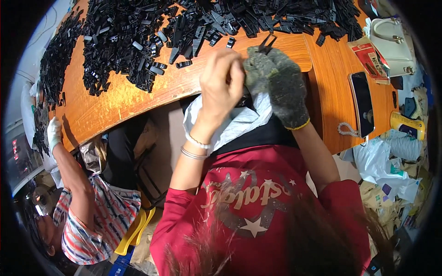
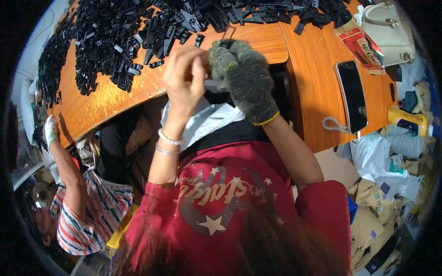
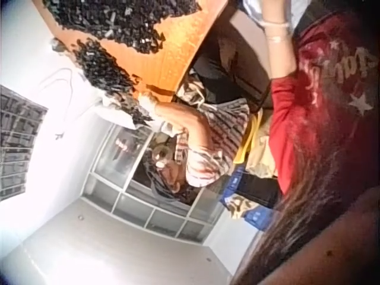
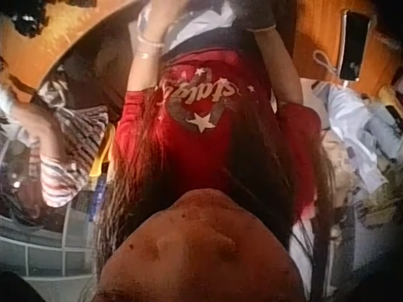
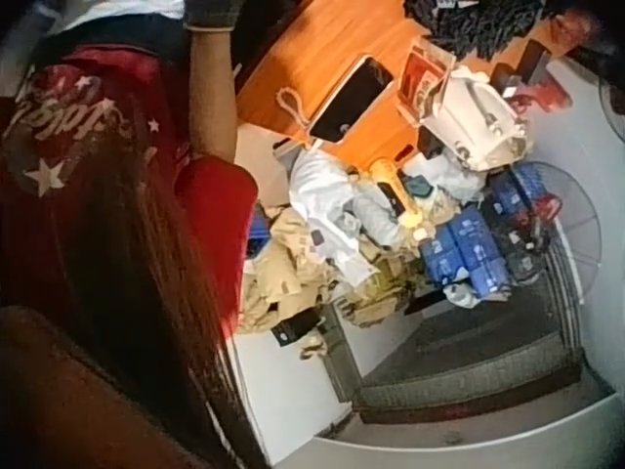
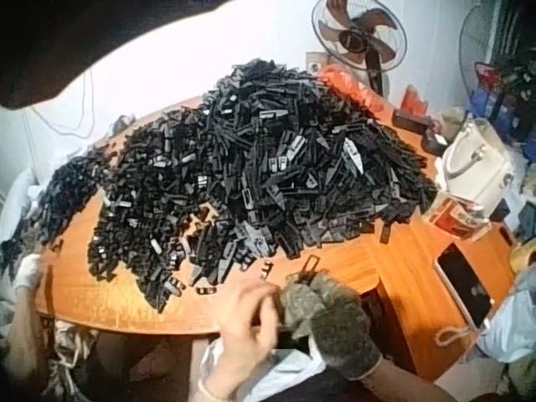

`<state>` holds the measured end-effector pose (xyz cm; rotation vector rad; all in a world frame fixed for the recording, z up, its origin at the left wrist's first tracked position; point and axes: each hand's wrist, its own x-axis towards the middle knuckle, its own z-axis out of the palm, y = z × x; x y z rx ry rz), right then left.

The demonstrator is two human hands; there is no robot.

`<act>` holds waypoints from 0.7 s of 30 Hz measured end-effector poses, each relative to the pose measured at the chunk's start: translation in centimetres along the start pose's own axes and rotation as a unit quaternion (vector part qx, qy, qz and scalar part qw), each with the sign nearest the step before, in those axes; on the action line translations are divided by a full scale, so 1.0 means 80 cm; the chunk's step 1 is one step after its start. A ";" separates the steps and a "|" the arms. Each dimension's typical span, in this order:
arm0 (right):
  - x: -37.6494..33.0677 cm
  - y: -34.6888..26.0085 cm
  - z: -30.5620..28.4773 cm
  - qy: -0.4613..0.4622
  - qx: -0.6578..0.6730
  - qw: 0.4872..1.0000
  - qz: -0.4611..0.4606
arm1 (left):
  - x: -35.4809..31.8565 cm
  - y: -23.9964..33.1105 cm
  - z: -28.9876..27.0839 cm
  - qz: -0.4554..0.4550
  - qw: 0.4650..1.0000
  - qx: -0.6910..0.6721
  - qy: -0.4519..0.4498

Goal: Assembling small black plastic components by snapping pieces together at a workbench.

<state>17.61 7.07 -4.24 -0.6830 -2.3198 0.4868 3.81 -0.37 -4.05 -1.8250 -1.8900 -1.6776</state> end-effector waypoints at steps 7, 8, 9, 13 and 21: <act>0.008 0.016 -0.041 -0.048 0.638 0.710 0.293 | 0.043 -0.025 -0.016 0.026 0.978 0.158 -0.135; 0.010 0.018 -0.044 -0.039 0.644 0.699 0.308 | 0.045 -0.023 -0.016 0.028 0.975 0.153 -0.158; 0.010 0.024 -0.049 -0.078 0.606 0.746 0.265 | 0.044 -0.023 -0.019 0.027 0.971 0.151 -0.182; 0.018 0.050 -0.047 -0.142 0.557 0.774 0.264 | 0.042 -0.023 -0.026 -0.034 0.975 0.084 -0.203; 0.025 0.029 -0.058 -0.201 0.043 0.979 0.000 | 0.031 -0.019 -0.026 -0.200 0.954 -0.027 -0.223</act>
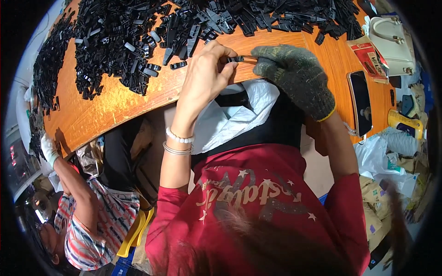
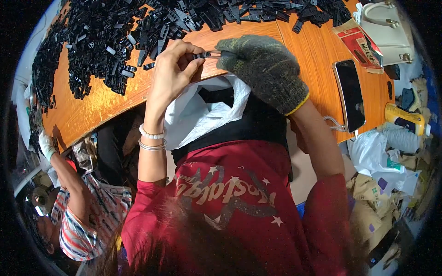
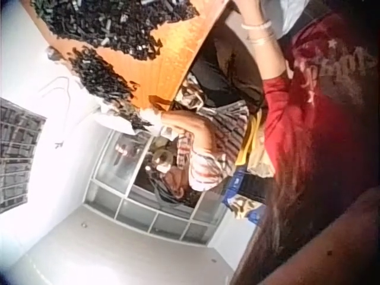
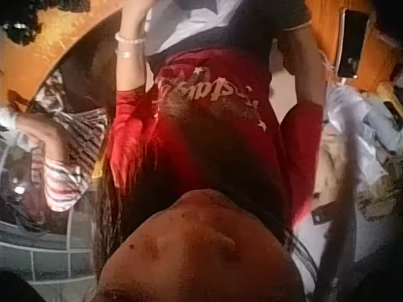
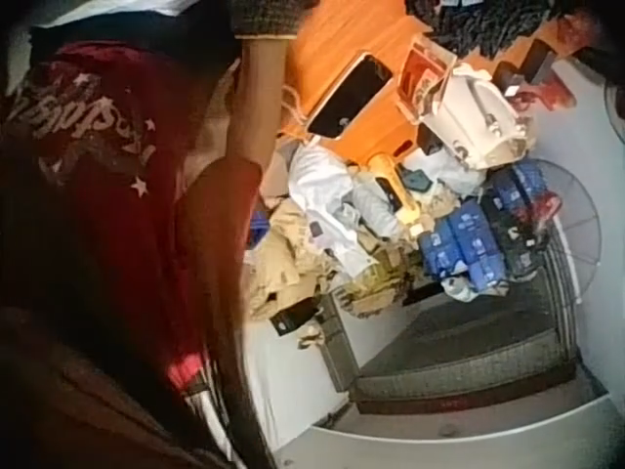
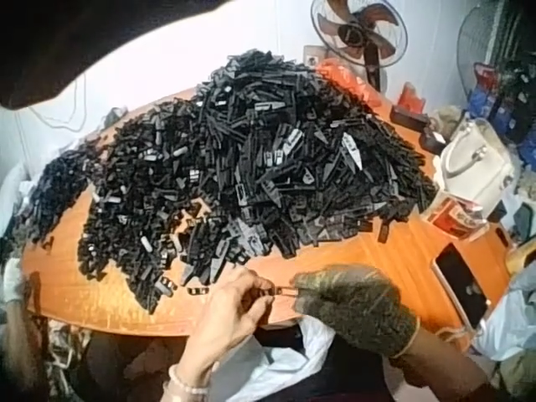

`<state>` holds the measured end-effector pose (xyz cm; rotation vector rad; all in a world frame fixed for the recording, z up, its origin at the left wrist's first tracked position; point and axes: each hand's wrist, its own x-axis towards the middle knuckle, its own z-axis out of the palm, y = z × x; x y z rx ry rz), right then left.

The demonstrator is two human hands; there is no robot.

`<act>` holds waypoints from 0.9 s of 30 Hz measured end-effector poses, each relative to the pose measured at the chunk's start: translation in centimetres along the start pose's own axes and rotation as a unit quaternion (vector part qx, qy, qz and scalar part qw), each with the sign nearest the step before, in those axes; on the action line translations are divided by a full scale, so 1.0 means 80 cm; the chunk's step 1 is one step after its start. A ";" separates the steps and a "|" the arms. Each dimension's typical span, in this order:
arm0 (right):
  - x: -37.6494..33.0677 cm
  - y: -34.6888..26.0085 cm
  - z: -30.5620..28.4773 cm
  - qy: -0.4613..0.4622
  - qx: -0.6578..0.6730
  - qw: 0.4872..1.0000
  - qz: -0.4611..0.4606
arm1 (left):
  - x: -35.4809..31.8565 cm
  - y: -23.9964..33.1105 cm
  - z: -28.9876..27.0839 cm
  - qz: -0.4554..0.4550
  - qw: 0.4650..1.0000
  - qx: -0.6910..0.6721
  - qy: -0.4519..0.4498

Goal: Assembling small black plastic components by snapping pieces together at a workbench.

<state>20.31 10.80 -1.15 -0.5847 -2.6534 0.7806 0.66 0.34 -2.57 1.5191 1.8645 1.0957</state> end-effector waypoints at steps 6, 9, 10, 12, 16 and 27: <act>-0.013 0.050 0.008 -0.138 0.102 0.984 0.054 | 0.002 0.001 0.003 0.030 1.000 -0.001 0.001; 0.010 0.021 -0.014 -0.085 -0.164 0.983 -0.017 | -0.001 -0.002 0.001 0.041 0.999 0.006 0.007; 0.009 0.033 -0.015 -0.037 -0.207 0.968 -0.136 | 0.000 -0.003 0.003 0.055 0.998 0.008 0.012; 0.010 0.038 -0.015 0.010 -0.246 0.935 -0.254 | 0.000 -0.004 0.004 0.068 0.997 0.008 0.018; 0.041 -0.018 -0.038 0.004 0.019 0.963 -0.268 | 0.000 0.000 0.003 0.085 0.996 0.013 0.022; 0.074 -0.041 -0.038 -0.242 -0.193 0.930 -0.200 | -0.005 -0.004 0.014 0.056 0.995 -0.055 0.054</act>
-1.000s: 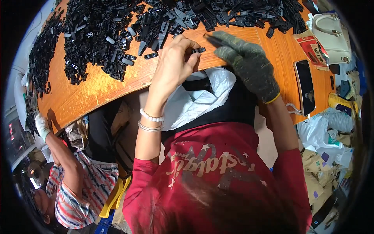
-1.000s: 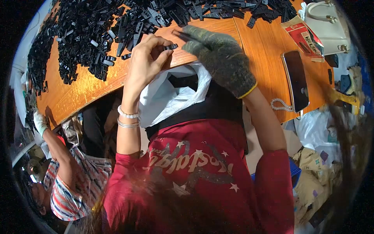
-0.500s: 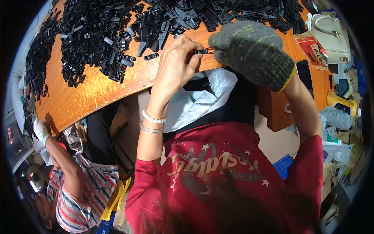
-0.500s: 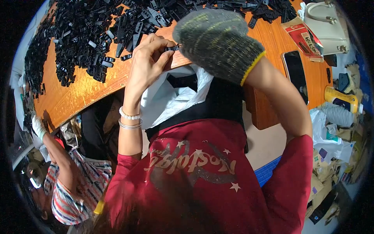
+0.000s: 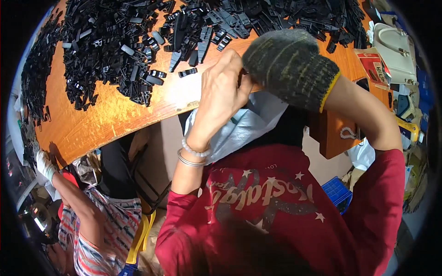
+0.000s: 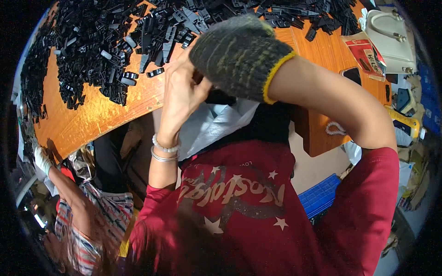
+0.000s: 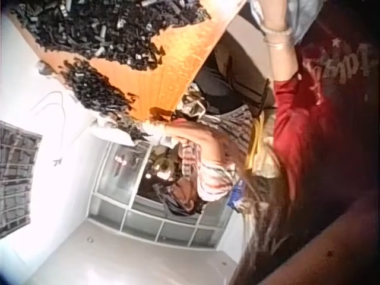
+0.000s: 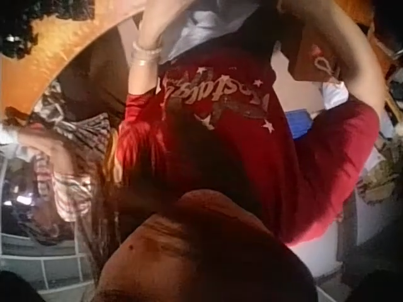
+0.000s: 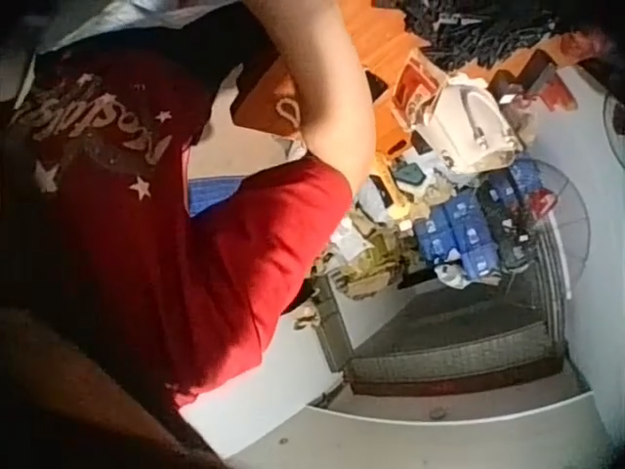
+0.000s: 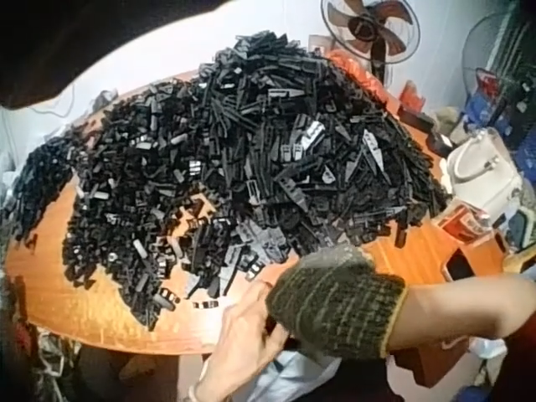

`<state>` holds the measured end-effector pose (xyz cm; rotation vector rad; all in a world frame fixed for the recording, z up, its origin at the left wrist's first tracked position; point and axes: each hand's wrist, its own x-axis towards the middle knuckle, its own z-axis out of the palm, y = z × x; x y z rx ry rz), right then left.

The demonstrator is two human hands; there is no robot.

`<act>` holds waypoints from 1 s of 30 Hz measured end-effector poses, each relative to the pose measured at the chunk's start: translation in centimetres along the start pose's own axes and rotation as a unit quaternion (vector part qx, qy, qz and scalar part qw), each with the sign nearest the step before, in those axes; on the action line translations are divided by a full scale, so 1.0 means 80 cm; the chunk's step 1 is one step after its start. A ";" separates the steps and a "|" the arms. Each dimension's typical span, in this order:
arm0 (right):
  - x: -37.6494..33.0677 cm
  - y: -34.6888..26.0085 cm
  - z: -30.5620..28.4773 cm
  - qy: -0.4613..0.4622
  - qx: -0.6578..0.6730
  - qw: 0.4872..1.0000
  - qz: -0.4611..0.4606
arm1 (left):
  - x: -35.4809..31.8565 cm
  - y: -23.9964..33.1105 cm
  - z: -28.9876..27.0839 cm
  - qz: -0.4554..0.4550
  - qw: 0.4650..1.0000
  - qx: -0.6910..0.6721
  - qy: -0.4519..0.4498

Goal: Assembling small black plastic components by snapping pieces together at a workbench.

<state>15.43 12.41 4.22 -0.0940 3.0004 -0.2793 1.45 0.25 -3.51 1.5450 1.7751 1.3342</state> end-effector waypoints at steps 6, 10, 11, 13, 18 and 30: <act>0.018 0.002 -0.002 -0.116 0.149 0.977 0.102 | -0.006 -0.006 0.001 0.025 0.999 0.040 0.027; -0.028 0.019 0.077 0.176 0.020 0.984 0.028 | -0.005 -0.003 0.002 0.041 0.997 0.047 0.048; -0.032 0.027 0.106 0.116 -0.010 0.990 0.078 | -0.008 -0.002 -0.001 0.043 0.995 0.059 0.062; -0.032 0.006 0.090 0.174 0.017 0.981 0.079 | -0.017 0.000 -0.018 0.023 0.996 0.052 0.068; -0.036 -0.029 0.068 0.227 0.445 0.849 0.170 | -0.039 -0.001 -0.046 -0.154 0.848 -0.504 -0.049; -0.043 -0.048 0.086 0.234 0.365 0.885 0.169 | -0.043 0.022 -0.011 -0.252 0.890 -0.381 0.016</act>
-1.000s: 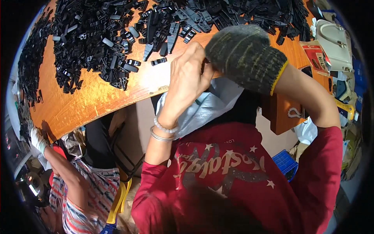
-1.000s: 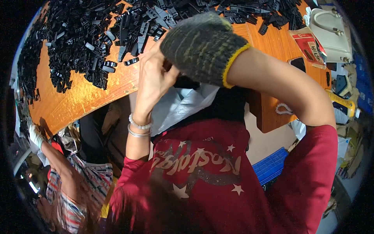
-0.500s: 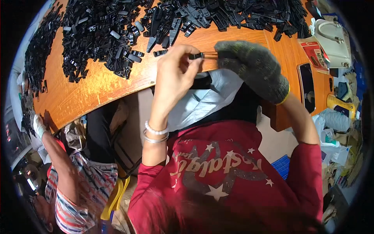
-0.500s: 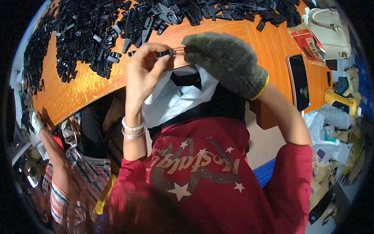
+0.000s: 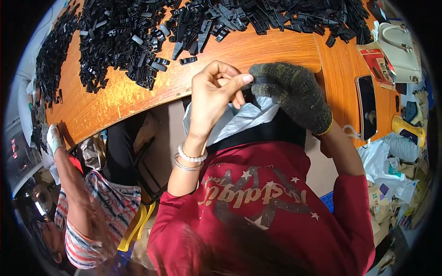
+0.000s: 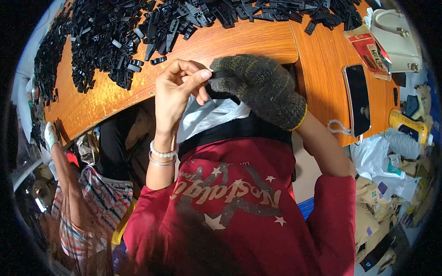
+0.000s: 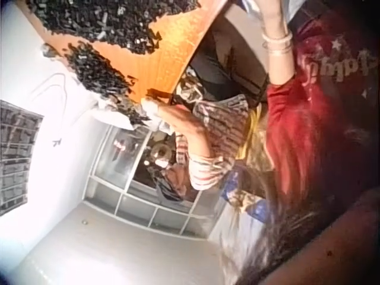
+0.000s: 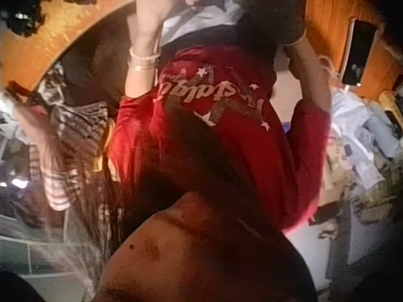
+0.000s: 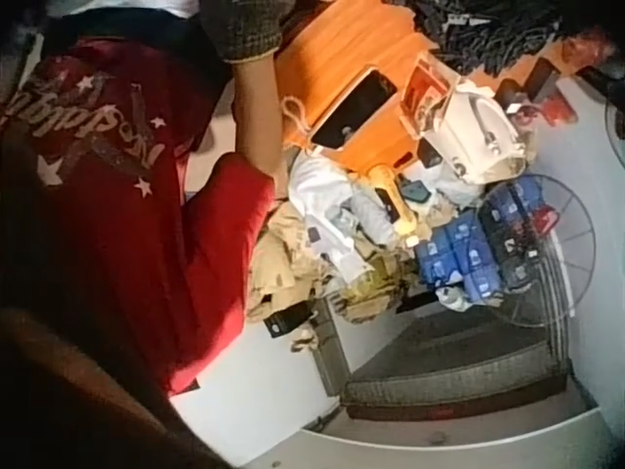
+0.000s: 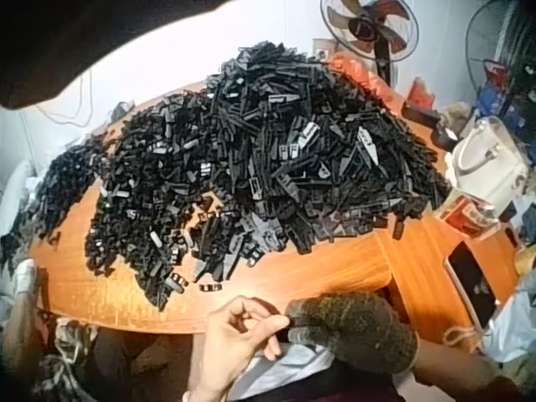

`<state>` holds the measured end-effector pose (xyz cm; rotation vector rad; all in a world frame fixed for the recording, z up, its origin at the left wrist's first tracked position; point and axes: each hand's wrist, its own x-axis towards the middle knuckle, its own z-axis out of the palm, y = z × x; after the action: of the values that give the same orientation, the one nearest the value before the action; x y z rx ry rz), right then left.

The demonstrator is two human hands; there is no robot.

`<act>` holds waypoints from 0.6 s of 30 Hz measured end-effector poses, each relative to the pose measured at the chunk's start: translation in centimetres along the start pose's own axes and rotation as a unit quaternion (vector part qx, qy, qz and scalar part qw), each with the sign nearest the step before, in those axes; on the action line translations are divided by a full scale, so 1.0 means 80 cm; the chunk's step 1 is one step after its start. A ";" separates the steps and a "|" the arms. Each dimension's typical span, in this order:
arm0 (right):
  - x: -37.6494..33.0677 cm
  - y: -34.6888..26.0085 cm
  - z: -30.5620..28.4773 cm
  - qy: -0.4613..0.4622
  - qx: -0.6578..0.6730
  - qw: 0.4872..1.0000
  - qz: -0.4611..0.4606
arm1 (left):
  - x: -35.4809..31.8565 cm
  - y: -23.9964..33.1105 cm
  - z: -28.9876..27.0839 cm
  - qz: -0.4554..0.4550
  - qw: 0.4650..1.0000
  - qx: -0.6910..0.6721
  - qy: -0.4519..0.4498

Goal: Assembling small black plastic components by snapping pieces together at a workbench.

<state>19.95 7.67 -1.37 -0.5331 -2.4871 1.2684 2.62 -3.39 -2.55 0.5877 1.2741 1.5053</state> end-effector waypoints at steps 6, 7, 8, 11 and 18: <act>-0.012 -0.016 -0.014 -0.088 0.055 0.988 0.115 | 0.014 0.018 -0.012 0.150 0.909 0.363 0.141; -0.015 -0.013 -0.013 -0.076 -0.014 0.995 0.070 | 0.025 0.017 -0.022 0.257 0.813 0.488 0.188; -0.016 -0.012 -0.014 -0.063 -0.083 0.994 0.025 | 0.033 0.020 -0.024 0.293 0.760 0.541 0.210; -0.005 -0.032 -0.024 -0.116 -0.035 0.986 0.116 | 0.045 0.024 -0.035 0.307 0.678 0.631 0.219; 0.011 -0.005 0.012 0.084 -0.099 0.988 -0.087 | 0.043 0.015 -0.046 0.314 0.732 0.534 0.284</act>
<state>18.69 7.19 -1.53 -0.4357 -2.4682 0.8805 -2.16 -1.66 -3.47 1.4879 2.6637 1.3658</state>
